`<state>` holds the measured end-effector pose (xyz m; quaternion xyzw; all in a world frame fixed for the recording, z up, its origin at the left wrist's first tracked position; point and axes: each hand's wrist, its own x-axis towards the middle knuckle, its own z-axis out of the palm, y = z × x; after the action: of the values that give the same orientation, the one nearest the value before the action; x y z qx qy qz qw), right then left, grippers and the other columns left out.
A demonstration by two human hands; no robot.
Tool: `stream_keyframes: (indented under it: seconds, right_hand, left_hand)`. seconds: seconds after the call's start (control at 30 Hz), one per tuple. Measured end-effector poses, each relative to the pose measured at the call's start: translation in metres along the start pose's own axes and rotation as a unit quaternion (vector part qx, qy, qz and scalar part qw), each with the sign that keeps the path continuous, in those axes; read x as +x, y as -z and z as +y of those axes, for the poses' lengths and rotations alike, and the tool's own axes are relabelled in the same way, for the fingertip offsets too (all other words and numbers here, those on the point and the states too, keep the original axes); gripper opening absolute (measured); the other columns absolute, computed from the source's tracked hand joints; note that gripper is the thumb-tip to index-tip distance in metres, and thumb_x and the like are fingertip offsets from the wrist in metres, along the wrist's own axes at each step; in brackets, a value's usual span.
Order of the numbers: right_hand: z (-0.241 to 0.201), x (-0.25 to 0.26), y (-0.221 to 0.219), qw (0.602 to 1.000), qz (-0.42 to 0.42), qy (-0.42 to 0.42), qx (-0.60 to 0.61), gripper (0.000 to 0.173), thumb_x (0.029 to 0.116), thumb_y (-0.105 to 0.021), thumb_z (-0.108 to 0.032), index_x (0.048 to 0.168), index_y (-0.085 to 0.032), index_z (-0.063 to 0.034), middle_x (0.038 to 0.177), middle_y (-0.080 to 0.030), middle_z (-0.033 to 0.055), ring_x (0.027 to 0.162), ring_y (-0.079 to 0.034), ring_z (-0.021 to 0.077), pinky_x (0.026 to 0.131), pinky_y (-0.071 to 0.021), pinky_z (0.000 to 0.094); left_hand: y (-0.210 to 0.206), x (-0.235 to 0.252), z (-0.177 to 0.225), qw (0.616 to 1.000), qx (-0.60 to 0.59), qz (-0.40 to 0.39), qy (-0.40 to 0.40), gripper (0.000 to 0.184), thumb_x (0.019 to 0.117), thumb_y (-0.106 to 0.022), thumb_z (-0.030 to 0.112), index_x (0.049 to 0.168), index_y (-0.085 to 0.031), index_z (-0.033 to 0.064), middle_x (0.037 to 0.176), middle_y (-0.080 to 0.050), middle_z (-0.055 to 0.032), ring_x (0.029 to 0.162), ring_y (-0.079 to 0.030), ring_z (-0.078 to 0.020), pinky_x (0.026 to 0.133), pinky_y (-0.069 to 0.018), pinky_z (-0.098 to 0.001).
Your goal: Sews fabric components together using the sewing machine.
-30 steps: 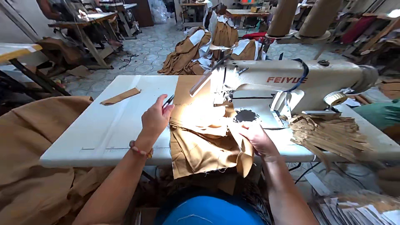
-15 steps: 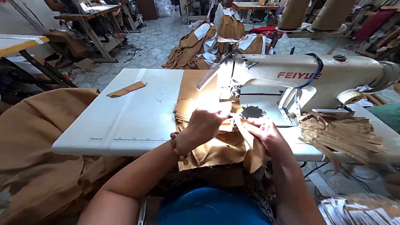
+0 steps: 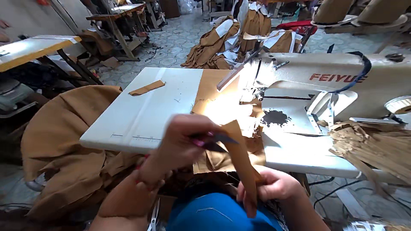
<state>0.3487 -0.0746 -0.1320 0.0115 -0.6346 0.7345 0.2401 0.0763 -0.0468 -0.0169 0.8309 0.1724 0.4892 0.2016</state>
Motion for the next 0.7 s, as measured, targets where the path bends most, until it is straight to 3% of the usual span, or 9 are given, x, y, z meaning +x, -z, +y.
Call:
stream_keyframes:
  seconds: [0.07,0.13,0.2,0.3,0.37,0.43,0.53,0.63,0.7]
  right_hand:
    - [-0.011,-0.02,0.003,0.999,0.013,-0.006,-0.052,0.033,0.1041,-0.058,-0.038,0.124,-0.068,-0.0131,0.097,-0.077,-0.005,0.082,-0.072,0.0014,0.074,-0.0606,0.0198]
    - [-0.03,-0.039,0.01,0.987,0.107,0.007,-0.121,0.023,0.1021,-0.062,-0.034,0.116,-0.072,-0.0197,0.086,-0.075,-0.0102,0.07,-0.069,-0.0027,0.062,-0.0593,0.0161]
    - [-0.047,-0.049,0.021,0.957,0.227,-0.019,-0.177,0.014,0.1019,-0.062,-0.026,0.104,-0.075,-0.0227,0.077,-0.073,-0.0118,0.063,-0.068,-0.0026,0.058,-0.0583,0.0162]
    - [-0.056,-0.035,0.035,0.876,0.415,-0.095,-0.227,0.016,0.0951,-0.056,0.0,0.087,-0.069,-0.0075,0.067,-0.07,-0.0036,0.059,-0.066,0.0043,0.061,-0.059,0.0221]
    - [-0.047,-0.025,0.049,0.837,0.468,-0.112,-0.262,0.014,0.0955,-0.059,0.004,0.085,-0.067,-0.0013,0.065,-0.068,-0.0004,0.058,-0.064,0.0052,0.061,-0.0567,0.0223]
    - [-0.036,-0.016,0.058,0.802,0.512,-0.114,-0.286,0.014,0.0937,-0.063,0.005,0.081,-0.067,-0.0002,0.062,-0.066,-0.0007,0.055,-0.06,0.003,0.057,-0.0518,0.0204]
    - [-0.032,-0.006,0.058,0.785,0.542,-0.091,-0.286,0.018,0.0911,-0.065,0.007,0.076,-0.066,-0.0019,0.06,-0.064,-0.0024,0.055,-0.059,0.0017,0.059,-0.052,0.0193]
    - [-0.032,-0.004,0.054,0.78,0.553,-0.07,-0.283,0.021,0.0888,-0.066,0.008,0.072,-0.065,-0.0039,0.058,-0.063,-0.0031,0.053,-0.058,0.0012,0.057,-0.0514,0.0188]
    - [-0.034,-0.002,0.051,0.778,0.556,-0.065,-0.284,0.021,0.089,-0.066,0.008,0.071,-0.066,-0.0038,0.058,-0.064,-0.0028,0.052,-0.058,0.0013,0.056,-0.0514,0.0186]
  left_hand:
    - [0.028,-0.006,-0.001,0.994,0.045,0.097,0.022,0.006,0.0994,-0.066,0.017,0.098,-0.072,0.0191,0.088,-0.068,0.0173,0.077,-0.06,0.0096,0.068,-0.0503,-0.0083]
    - [0.042,-0.013,-0.014,0.98,0.075,0.167,0.077,0.01,0.0995,-0.067,0.019,0.092,-0.069,0.026,0.079,-0.065,0.0197,0.064,-0.058,0.0097,0.057,-0.048,-0.0073]
    - [0.045,-0.014,-0.036,0.968,0.08,0.182,0.153,0.021,0.0994,-0.066,0.019,0.079,-0.062,0.0211,0.064,-0.059,0.0132,0.05,-0.05,0.0043,0.046,-0.0421,-0.0111]
    - [0.036,-0.002,-0.084,0.935,0.167,0.149,0.274,0.027,0.1008,-0.065,0.022,0.077,-0.063,0.0087,0.06,-0.052,0.0038,0.048,-0.044,-0.0021,0.047,-0.0402,-0.0199]
    - [0.029,0.001,-0.12,0.892,0.262,0.092,0.356,0.032,0.1018,-0.064,0.027,0.085,-0.068,-0.0001,0.068,-0.06,-0.0147,0.057,-0.055,-0.0261,0.054,-0.0474,-0.0474]
    - [0.019,0.003,-0.138,0.855,0.295,0.04,0.425,0.037,0.1017,-0.064,0.03,0.125,-0.068,0.0006,0.097,-0.069,-0.0302,0.089,-0.066,-0.0506,0.078,-0.0466,-0.0733]
    - [-0.009,0.004,-0.116,0.879,0.339,0.015,0.336,0.05,0.1047,-0.059,0.031,0.148,-0.05,0.0078,0.104,-0.068,-0.0289,0.088,-0.066,-0.0515,0.073,-0.0478,-0.0721]
    - [-0.034,0.008,-0.08,0.921,0.357,-0.036,0.149,0.022,0.099,-0.064,0.017,0.113,-0.073,0.0015,0.094,-0.069,-0.021,0.079,-0.069,-0.0394,0.065,-0.0537,-0.0601]
    - [-0.05,0.012,-0.066,0.927,0.364,-0.079,0.044,0.018,0.0929,-0.067,0.016,0.103,-0.08,0.0088,0.08,-0.066,-0.0142,0.068,-0.066,-0.0328,0.055,-0.0519,-0.0511]
